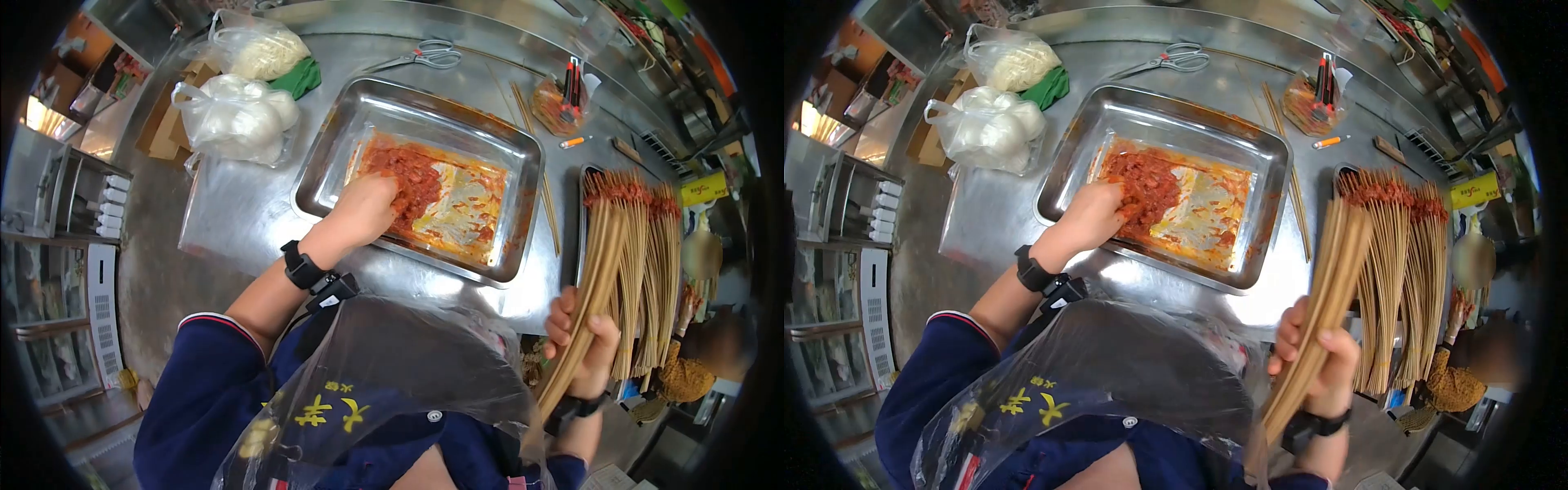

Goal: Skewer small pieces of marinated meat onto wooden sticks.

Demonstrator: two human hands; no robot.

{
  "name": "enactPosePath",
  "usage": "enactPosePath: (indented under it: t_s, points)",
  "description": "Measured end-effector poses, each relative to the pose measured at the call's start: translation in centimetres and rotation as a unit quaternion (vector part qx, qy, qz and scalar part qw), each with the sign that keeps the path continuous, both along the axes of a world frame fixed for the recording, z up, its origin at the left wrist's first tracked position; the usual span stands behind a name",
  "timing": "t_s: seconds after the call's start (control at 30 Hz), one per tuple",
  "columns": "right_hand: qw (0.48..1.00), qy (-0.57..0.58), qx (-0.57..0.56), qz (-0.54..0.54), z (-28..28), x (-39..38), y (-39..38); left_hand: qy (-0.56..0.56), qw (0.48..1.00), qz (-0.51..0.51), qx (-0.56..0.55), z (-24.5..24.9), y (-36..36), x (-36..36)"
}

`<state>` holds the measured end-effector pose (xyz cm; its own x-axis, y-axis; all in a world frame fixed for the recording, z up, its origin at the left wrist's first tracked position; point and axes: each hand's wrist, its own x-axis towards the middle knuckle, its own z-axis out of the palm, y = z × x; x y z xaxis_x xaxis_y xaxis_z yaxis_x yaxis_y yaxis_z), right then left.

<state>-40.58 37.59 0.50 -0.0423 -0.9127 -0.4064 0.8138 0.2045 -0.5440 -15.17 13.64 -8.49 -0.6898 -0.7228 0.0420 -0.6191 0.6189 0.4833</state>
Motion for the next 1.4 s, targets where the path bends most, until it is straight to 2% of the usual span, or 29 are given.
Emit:
enactPosePath:
  t_s: [0.07, 0.13, 0.17, 0.27, 0.37, 0.47, 0.53, 0.6, 0.67, 0.7, 0.8, 0.93, 1.07, 1.33, 1.4]
  points:
    - [0.984, -0.148, -0.093, 0.021, -2.5, 1.3, -1.4, -0.017, 0.999, 0.009, -0.03, -0.4, 0.2, -0.8]
    - [0.96, -0.202, -0.195, 0.022, -4.7, 3.1, -3.2, -0.032, 0.998, 0.01, -0.057, -1.3, 0.2, -1.3]
    - [0.951, -0.227, -0.208, 0.011, -4.8, 3.9, -4.1, -0.042, 0.997, 0.005, -0.069, -1.5, 0.2, -1.4]
    - [0.897, -0.369, -0.232, 0.07, -5.9, 4.1, -5.0, -0.061, 0.995, -0.011, -0.084, -1.3, 0.2, -1.8]
    - [0.956, -0.248, -0.131, 0.089, -5.5, 3.3, -5.0, -0.079, 0.995, 0.007, -0.061, -0.8, 0.3, -1.5]
    - [0.996, -0.016, -0.003, 0.086, -4.8, 2.4, -6.1, -0.014, 0.999, 0.046, 0.011, -0.2, 0.1, -0.5]
    - [0.993, 0.071, 0.043, 0.086, -5.4, 2.5, -7.6, 0.157, 0.967, 0.06, 0.19, -0.9, -0.4, 0.3]
    - [0.978, 0.157, 0.092, 0.101, -5.8, 3.1, -9.1, 0.285, 0.894, 0.078, 0.337, -0.9, -0.7, 0.4]
    - [0.976, 0.15, 0.105, 0.114, -6.3, 3.7, -9.5, 0.372, 0.807, 0.098, 0.449, -0.3, -0.8, 0.1]
    - [0.978, 0.148, 0.099, 0.109, -6.0, 4.6, -9.7, 0.339, 0.791, 0.146, 0.488, -0.4, -1.2, 0.1]
    - [0.977, 0.146, 0.1, 0.118, -5.7, 5.6, -10.2, 0.365, 0.727, 0.161, 0.558, 0.8, -1.0, -0.4]
    - [0.965, 0.172, 0.123, 0.153, -5.2, 5.4, -10.4, 0.439, 0.686, 0.118, 0.568, -0.1, -1.1, -1.5]
    - [0.958, 0.176, 0.117, 0.193, -5.6, 5.4, -10.9, 0.436, 0.695, 0.148, 0.553, -0.1, -1.1, -1.7]
    - [0.95, 0.187, 0.105, 0.228, -5.3, 5.9, -11.6, 0.475, 0.644, 0.153, 0.58, -0.8, -1.4, -1.4]
    - [0.946, 0.192, 0.105, 0.238, -5.3, 6.0, -11.7, 0.471, 0.654, 0.166, 0.568, -0.6, -1.2, -1.6]
